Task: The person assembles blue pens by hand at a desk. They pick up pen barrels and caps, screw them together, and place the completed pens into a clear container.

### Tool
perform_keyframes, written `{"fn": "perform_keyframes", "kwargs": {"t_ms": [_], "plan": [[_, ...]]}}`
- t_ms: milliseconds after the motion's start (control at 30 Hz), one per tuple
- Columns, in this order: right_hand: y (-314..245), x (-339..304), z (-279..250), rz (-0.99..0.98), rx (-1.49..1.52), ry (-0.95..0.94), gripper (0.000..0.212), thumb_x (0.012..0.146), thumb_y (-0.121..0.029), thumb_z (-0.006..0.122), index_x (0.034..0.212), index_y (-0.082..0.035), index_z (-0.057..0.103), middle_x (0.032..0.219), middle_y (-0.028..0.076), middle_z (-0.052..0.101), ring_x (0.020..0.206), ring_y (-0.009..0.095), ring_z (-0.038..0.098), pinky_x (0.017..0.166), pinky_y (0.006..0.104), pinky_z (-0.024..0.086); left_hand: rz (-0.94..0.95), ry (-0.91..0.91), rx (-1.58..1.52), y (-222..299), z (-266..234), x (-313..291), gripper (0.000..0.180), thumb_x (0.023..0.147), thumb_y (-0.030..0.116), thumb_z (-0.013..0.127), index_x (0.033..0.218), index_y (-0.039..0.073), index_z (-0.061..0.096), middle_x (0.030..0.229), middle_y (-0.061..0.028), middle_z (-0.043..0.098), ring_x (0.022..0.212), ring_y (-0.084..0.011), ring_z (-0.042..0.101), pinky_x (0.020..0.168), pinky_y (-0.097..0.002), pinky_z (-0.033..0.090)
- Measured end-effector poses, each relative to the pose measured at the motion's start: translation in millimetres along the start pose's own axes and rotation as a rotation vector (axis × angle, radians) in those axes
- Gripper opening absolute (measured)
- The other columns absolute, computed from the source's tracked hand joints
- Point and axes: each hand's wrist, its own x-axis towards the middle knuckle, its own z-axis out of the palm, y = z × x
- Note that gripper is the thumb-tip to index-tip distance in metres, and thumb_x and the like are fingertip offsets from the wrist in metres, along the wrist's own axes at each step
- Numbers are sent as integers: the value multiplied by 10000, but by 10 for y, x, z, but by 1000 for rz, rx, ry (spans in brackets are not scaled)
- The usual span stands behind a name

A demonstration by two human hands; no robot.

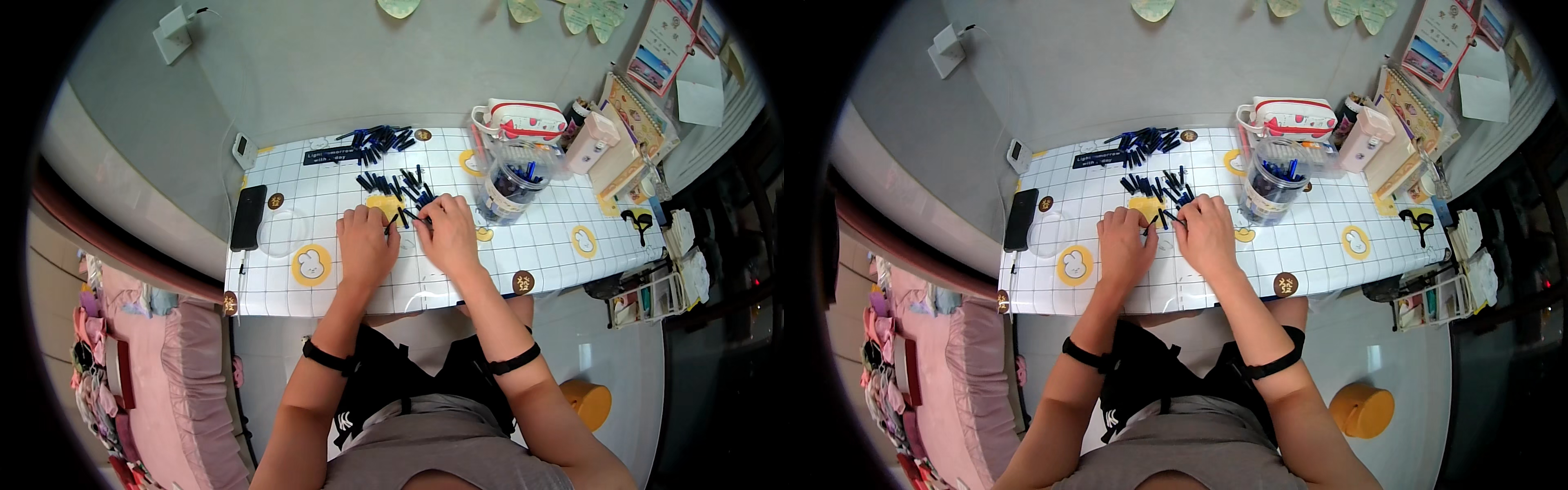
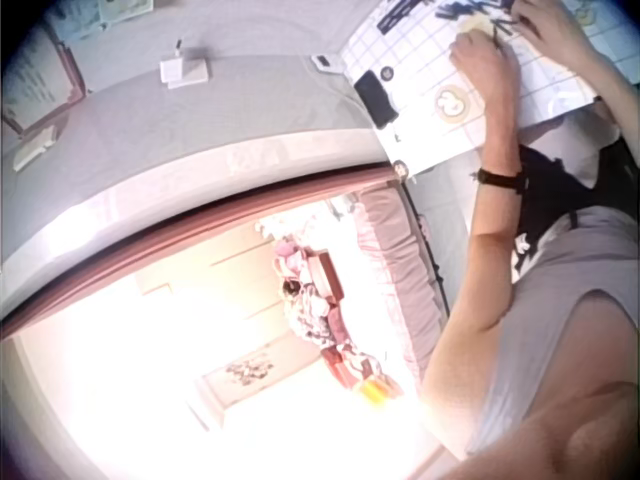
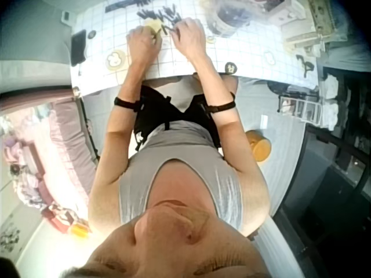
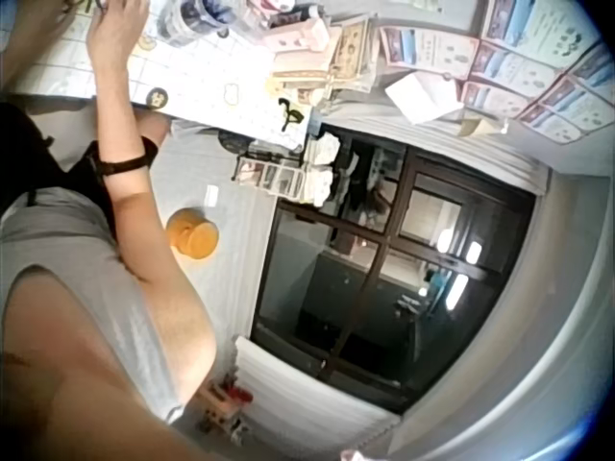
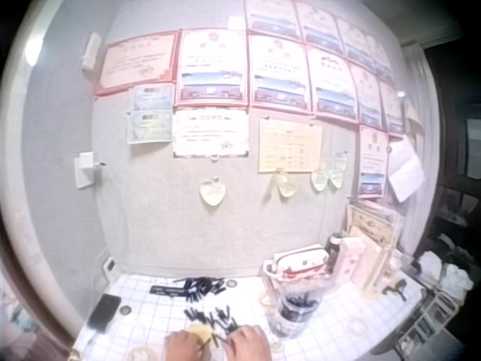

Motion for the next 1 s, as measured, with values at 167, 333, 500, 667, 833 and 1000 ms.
{"fn": "perform_keyframes", "kwargs": {"t_ms": [167,333,500,667,833,1000], "plan": [[-23,4,-9,-62,13,-34,157,876,-110,866,946,-78,730,1030,80,641,1016,334,596,909,464,510,-2,-4,37,-2,50,16,178,964,176,820,1005,74,679,1005,-98,660,975,-329,603,916,-464,434],[-25,7,-28,-90,36,-43,154,875,-114,863,938,-85,726,1024,72,638,1021,331,596,907,459,506,-12,-9,11,9,25,16,196,955,196,827,1028,72,693,1022,-90,673,991,-313,611,918,-460,435],[-25,7,-24,-106,-5,-46,136,901,-110,841,964,-77,726,1043,76,641,1033,331,595,918,458,502,-21,4,6,-3,30,15,214,916,179,838,1040,72,701,1023,-85,674,999,-304,615,927,-455,437],[-67,21,-14,-50,-29,-47,124,960,-87,794,1049,-61,713,1070,92,653,1057,342,598,942,467,501,-54,-16,-8,-12,26,19,227,905,166,832,1067,59,713,1025,-87,675,1013,-296,622,941,-457,438],[-16,34,18,87,159,86,103,1008,-53,759,1091,-35,702,1054,113,701,1021,341,639,901,456,530,-38,-13,-48,20,26,40,364,889,149,828,1237,65,765,1045,-97,679,1029,-308,626,955,-463,444],[29,48,-80,175,382,175,119,1019,-20,747,1136,-19,722,980,107,722,842,260,677,767,391,557,28,-118,-138,-35,31,45,370,899,134,786,1266,91,807,1118,-137,672,1083,-335,615,983,-485,449]]}}
